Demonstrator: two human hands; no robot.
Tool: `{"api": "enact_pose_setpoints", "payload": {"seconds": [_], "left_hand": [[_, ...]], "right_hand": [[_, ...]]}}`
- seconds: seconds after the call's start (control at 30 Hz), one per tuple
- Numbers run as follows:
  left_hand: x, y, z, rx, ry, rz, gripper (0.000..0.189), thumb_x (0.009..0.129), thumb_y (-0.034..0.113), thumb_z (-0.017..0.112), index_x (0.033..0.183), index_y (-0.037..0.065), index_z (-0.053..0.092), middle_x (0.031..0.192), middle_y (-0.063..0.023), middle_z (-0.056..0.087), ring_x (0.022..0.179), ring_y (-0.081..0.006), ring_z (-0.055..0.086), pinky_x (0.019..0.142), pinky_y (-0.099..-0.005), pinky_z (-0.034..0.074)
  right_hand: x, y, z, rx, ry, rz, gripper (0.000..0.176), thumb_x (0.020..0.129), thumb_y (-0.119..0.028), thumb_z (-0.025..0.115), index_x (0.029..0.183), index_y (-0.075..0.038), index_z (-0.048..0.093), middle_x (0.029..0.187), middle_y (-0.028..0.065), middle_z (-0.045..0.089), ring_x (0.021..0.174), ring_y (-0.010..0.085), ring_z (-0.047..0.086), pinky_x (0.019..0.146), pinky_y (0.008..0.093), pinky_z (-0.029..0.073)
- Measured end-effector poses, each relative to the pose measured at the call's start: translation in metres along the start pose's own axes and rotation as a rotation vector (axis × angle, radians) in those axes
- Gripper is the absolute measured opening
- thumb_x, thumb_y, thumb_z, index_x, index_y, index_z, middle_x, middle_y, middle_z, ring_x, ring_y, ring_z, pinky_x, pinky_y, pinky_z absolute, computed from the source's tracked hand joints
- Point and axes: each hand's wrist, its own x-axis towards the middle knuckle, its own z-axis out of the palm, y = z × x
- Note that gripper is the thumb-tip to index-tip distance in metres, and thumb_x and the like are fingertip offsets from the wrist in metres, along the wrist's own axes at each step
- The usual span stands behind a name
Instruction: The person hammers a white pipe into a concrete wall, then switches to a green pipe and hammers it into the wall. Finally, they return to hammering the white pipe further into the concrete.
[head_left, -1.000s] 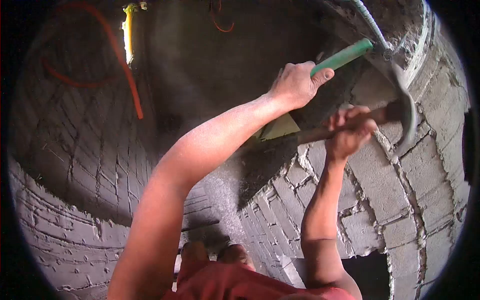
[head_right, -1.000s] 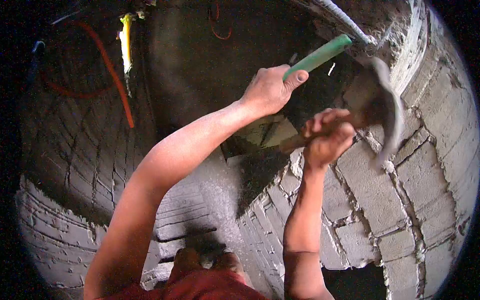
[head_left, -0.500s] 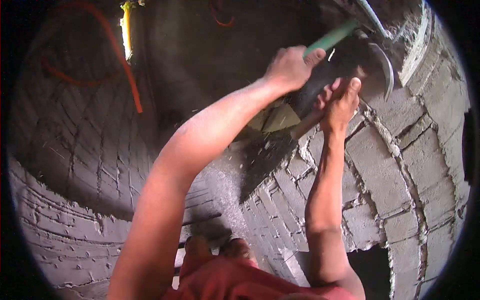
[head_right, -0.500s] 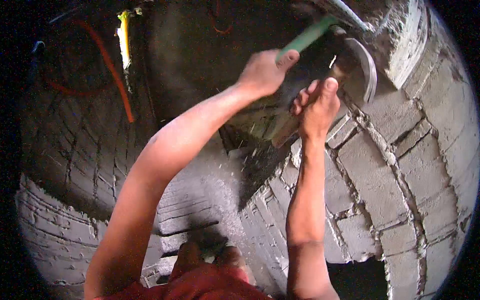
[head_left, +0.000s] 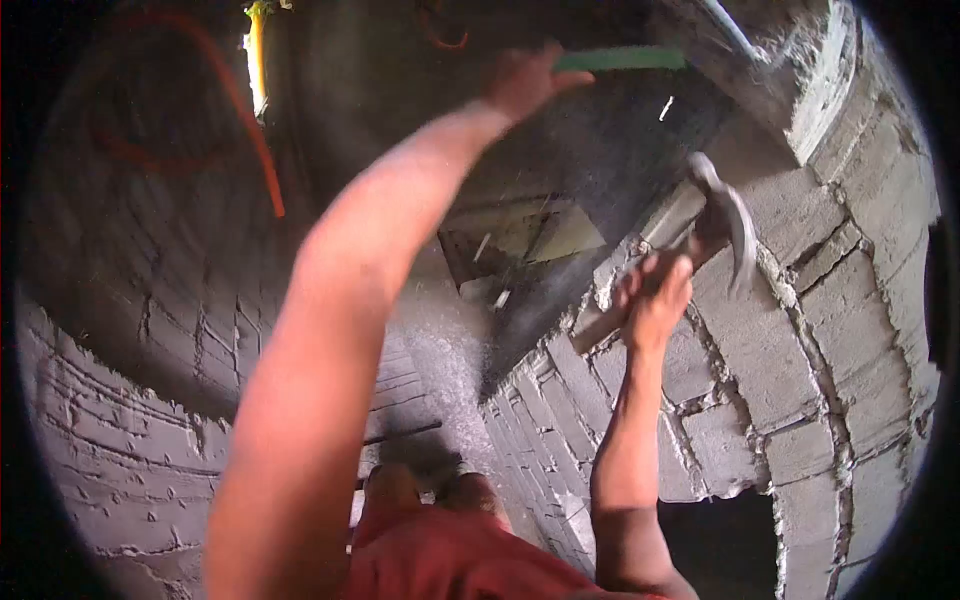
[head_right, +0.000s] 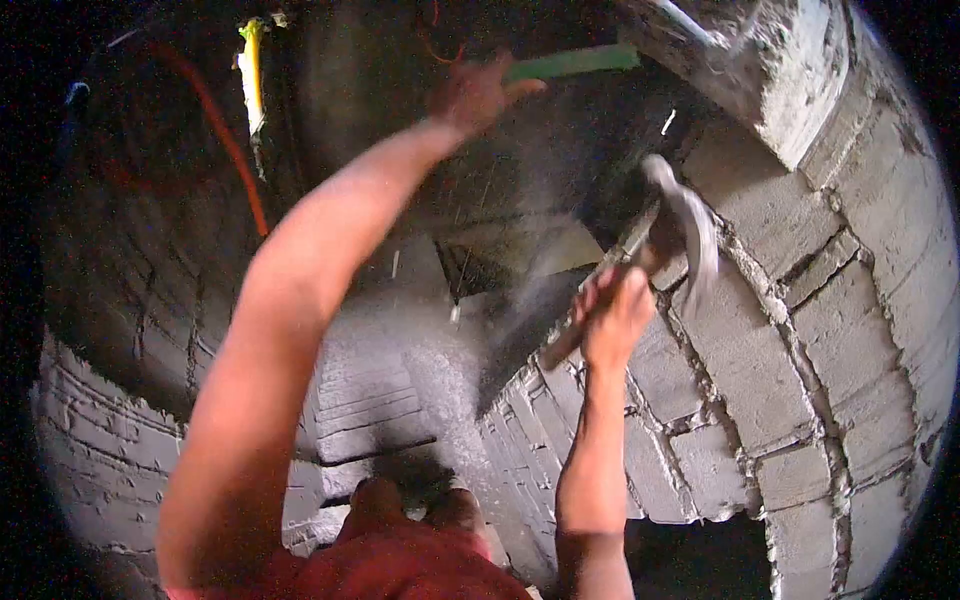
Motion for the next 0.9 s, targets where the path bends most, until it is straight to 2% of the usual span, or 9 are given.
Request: {"api": "enact_pose_setpoints", "payload": {"seconds": [0.1, 0.23, 0.33, 0.43, 0.5, 0.57, 0.63, 0.7, 0.9], "left_hand": [[0.011, -0.004, 0.017, 0.160, 0.002, -0.036, 0.080, 0.082, 0.080, 0.043, 0.109, 0.008, 0.063, 0.089, -0.0208, 0.070, 0.086, -0.0400, 0.068, 0.076, -0.0506, 0.054], [-0.045, 0.132, 0.072, -0.923, 0.151, -0.308, 0.078, 0.088, 0.075, 0.041, 0.084, 0.001, 0.061, 0.064, -0.0158, 0.063, 0.064, -0.0340, 0.064, 0.060, -0.0421, 0.048], [-0.046, 0.157, 0.074, -1.036, 0.281, -0.351, 0.070, 0.091, 0.068, 0.047, 0.081, 0.000, 0.060, 0.072, -0.0255, 0.062, 0.073, -0.0426, 0.065, 0.063, -0.0500, 0.048], [-0.060, 0.098, 0.072, -0.394, 0.311, -0.108, 0.063, 0.092, 0.066, 0.048, 0.084, 0.004, 0.057, 0.064, -0.0170, 0.061, 0.064, -0.0386, 0.064, 0.056, -0.0476, 0.047], [-0.088, 0.032, 0.066, -0.083, 0.050, 0.219, 0.061, 0.090, 0.066, 0.050, 0.088, 0.005, 0.056, 0.064, -0.0178, 0.061, 0.066, -0.0423, 0.063, 0.055, -0.0513, 0.046], [-0.106, 0.014, 0.067, -0.094, -0.078, -0.002, 0.064, 0.089, 0.069, 0.047, 0.086, 0.005, 0.053, 0.061, -0.0187, 0.057, 0.062, -0.0416, 0.062, 0.053, -0.0488, 0.046], [-0.104, 0.025, 0.062, -0.192, 0.036, 0.041, 0.065, 0.089, 0.069, 0.046, 0.085, 0.005, 0.053, 0.060, -0.0185, 0.055, 0.061, -0.0405, 0.062, 0.052, -0.0468, 0.046], [-0.093, 0.037, 0.054, -0.292, 0.145, 0.074, 0.066, 0.089, 0.070, 0.045, 0.084, 0.004, 0.052, 0.059, -0.0182, 0.053, 0.060, -0.0395, 0.062, 0.051, -0.0448, 0.045], [-0.063, 0.064, 0.039, -0.510, 0.116, 0.196, 0.065, 0.091, 0.069, 0.044, 0.083, 0.004, 0.050, 0.059, -0.0177, 0.050, 0.056, -0.0380, 0.060, 0.049, -0.0417, 0.044]], "right_hand": [[-0.055, 0.004, -0.057, -0.114, -0.016, -0.021, 0.056, 0.093, -0.064, 0.049, 0.086, -0.008, 0.049, 0.064, 0.0011, 0.047, 0.054, 0.0133, 0.049, 0.047, 0.0280, 0.040], [-0.122, 0.001, -0.090, 0.012, -0.062, 0.036, 0.062, 0.088, -0.067, 0.056, 0.092, -0.006, 0.046, 0.067, 0.0023, 0.047, 0.055, 0.0139, 0.049, 0.048, 0.0286, 0.042], [-0.157, 0.017, -0.098, 0.121, -0.007, 0.035, 0.063, 0.085, -0.067, 0.058, 0.106, -0.010, 0.044, 0.077, 0.0029, 0.046, 0.058, 0.0142, 0.048, 0.046, 0.0286, 0.043], [-0.163, 0.024, -0.102, 0.209, -0.031, 0.001, 0.063, 0.085, -0.068, 0.059, 0.111, -0.013, 0.043, 0.080, 0.0023, 0.044, 0.059, 0.0138, 0.046, 0.046, 0.0287, 0.043], [-0.164, 0.034, -0.106, 0.325, -0.188, 0.024, 0.064, 0.083, -0.071, 0.058, 0.104, -0.012, 0.042, 0.080, 0.0017, 0.043, 0.059, 0.0136, 0.045, 0.048, 0.0281, 0.043], [-0.163, 0.032, -0.097, 0.346, -0.192, 0.028, 0.066, 0.081, -0.073, 0.058, 0.098, -0.012, 0.041, 0.080, 0.0013, 0.042, 0.060, 0.0136, 0.045, 0.050, 0.0281, 0.043], [-0.146, 0.034, -0.084, 0.241, -0.127, 0.000, 0.069, 0.080, -0.075, 0.056, 0.092, -0.009, 0.043, 0.076, 0.0046, 0.044, 0.062, 0.0133, 0.047, 0.053, 0.0290, 0.044], [-0.127, 0.042, -0.073, 0.236, -0.114, -0.118, 0.064, 0.088, -0.066, 0.055, 0.119, -0.012, 0.041, 0.086, 0.0040, 0.046, 0.066, 0.0152, 0.050, 0.053, 0.0327, 0.047], [-0.065, 0.010, -0.035, 0.197, -0.154, -0.314, 0.066, 0.084, -0.068, 0.057, 0.106, -0.006, 0.043, 0.078, 0.0060, 0.048, 0.060, 0.0144, 0.049, 0.049, 0.0273, 0.044]]}}
